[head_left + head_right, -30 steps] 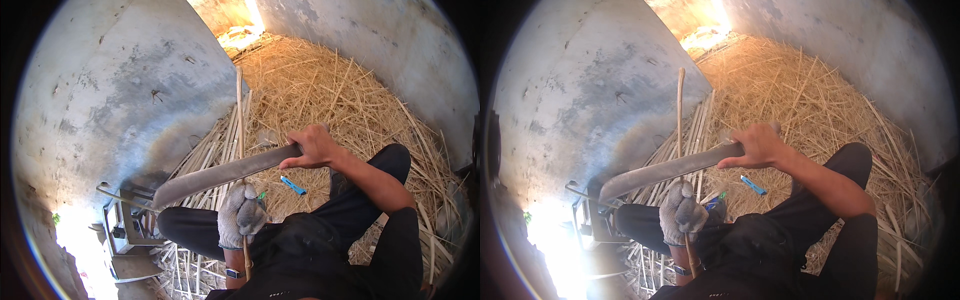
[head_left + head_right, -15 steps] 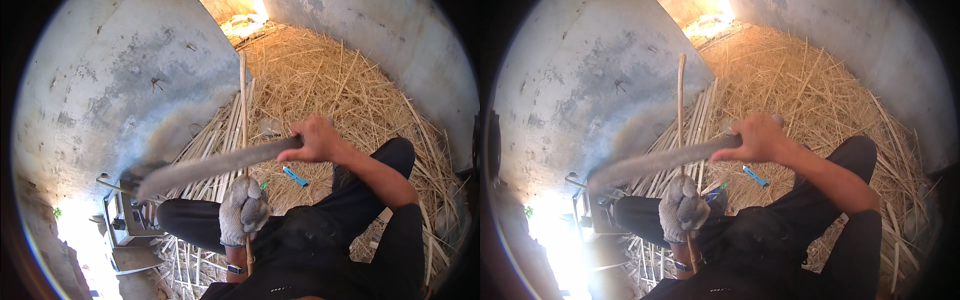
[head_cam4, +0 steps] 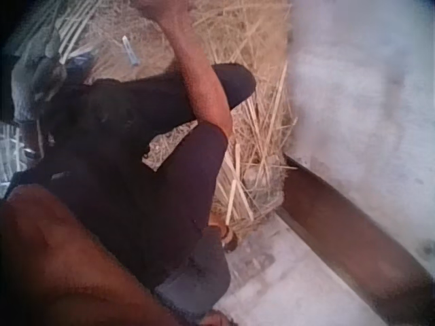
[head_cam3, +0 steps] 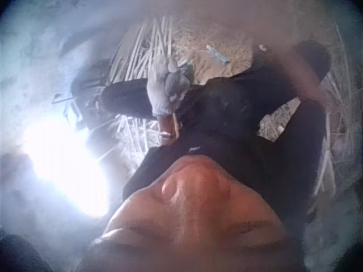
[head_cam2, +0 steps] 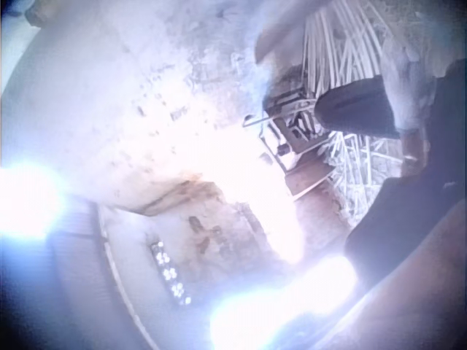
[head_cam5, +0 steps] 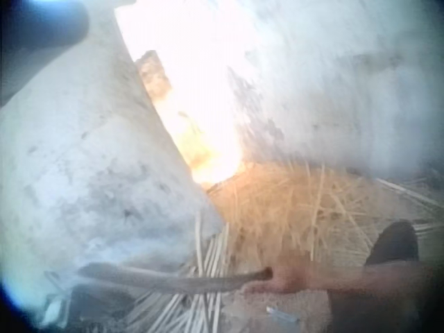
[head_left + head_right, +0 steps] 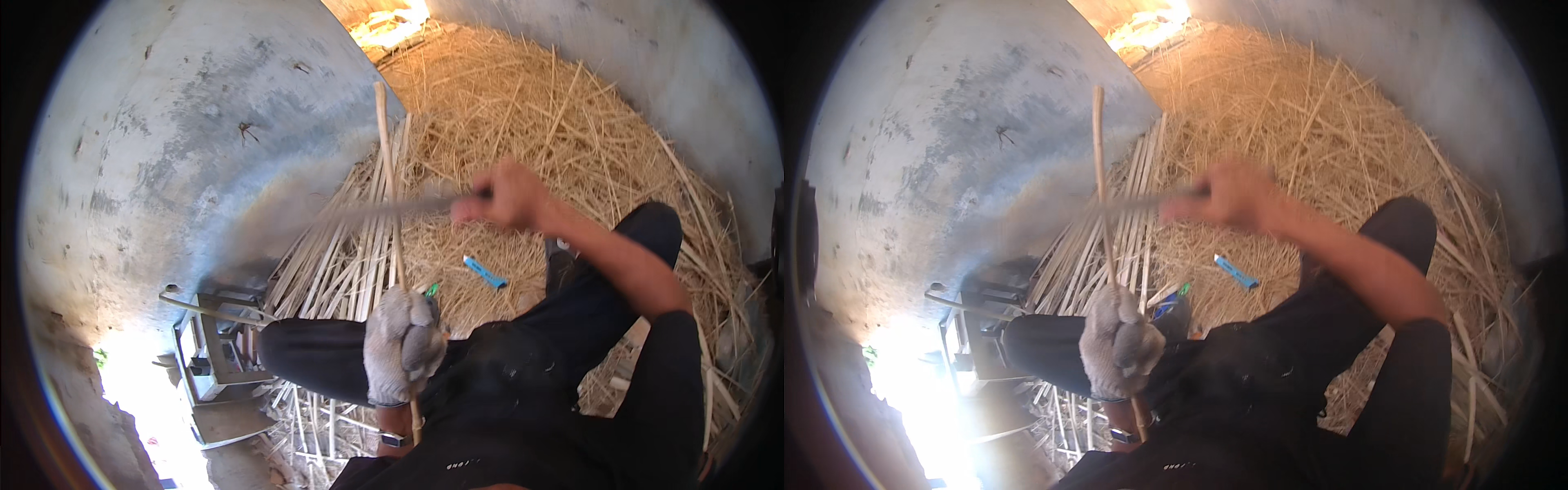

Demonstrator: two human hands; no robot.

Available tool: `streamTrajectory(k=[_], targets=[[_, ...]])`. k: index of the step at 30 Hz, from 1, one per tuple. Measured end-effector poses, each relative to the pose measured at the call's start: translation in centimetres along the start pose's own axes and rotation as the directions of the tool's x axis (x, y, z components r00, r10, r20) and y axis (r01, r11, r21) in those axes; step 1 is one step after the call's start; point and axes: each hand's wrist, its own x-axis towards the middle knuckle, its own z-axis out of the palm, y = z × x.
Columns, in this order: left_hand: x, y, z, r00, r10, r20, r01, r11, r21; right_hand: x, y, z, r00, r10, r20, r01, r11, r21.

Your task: The person sits cross-legged on a straw-covered floor and uses a large curved knife to shave thin strips from bamboo sticks. They hold the bamboo with a gloved left hand and repeatedly scrape the surface with the knife in their right hand, creating a pile of shavings.

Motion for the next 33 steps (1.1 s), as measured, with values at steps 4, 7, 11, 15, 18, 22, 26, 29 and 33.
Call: streamTrajectory(k=[4,7,11,15,18,22,26,29,33], targets=[[-1.8,-1.3,-2.1,0.979,0.099,0.176,-0.138,0.965,0.224,6.5,7.0,-4.0,0.803,0.566,-0.187,-0.549,0.824,0.138],[-0.4,0.4,-2.5,0.983,0.109,0.150,-0.107,0.994,-0.020,5.5,6.6,-2.6,0.782,0.594,-0.189,-0.416,0.723,0.551],[1.1,1.4,-1.0,0.993,0.073,0.098,-0.071,0.997,-0.024,3.0,3.7,-2.5,0.972,0.205,-0.115,-0.140,0.898,0.417],[1.7,1.4,-2.2,0.905,-0.001,0.425,0.186,0.900,-0.394,0.6,-1.2,-1.9,0.995,-0.098,0.037,0.095,0.993,0.064],[1.9,0.7,-2.8,0.853,0.011,0.523,0.303,0.804,-0.512,-0.3,-1.9,-0.4,0.974,-0.178,0.136,0.187,0.981,-0.055],[0.9,0.0,-3.0,0.909,-0.120,0.400,0.250,0.923,-0.292,0.0,-1.5,-0.6,0.964,0.047,0.261,-0.056,0.998,0.025],[1.2,-1.3,-2.2,0.916,-0.200,0.349,0.346,0.835,-0.428,4.1,3.6,-0.9,0.956,0.241,0.169,-0.241,0.970,-0.020],[1.3,-1.2,-3.4,0.904,-0.094,0.417,0.300,0.834,-0.463,4.2,2.8,-1.6,0.975,0.175,0.140,-0.179,0.984,0.017],[2.6,-0.4,-4.2,0.875,-0.009,0.484,0.276,0.831,-0.484,2.4,0.3,-1.3,0.971,0.021,0.238,-0.025,1.000,0.011]])
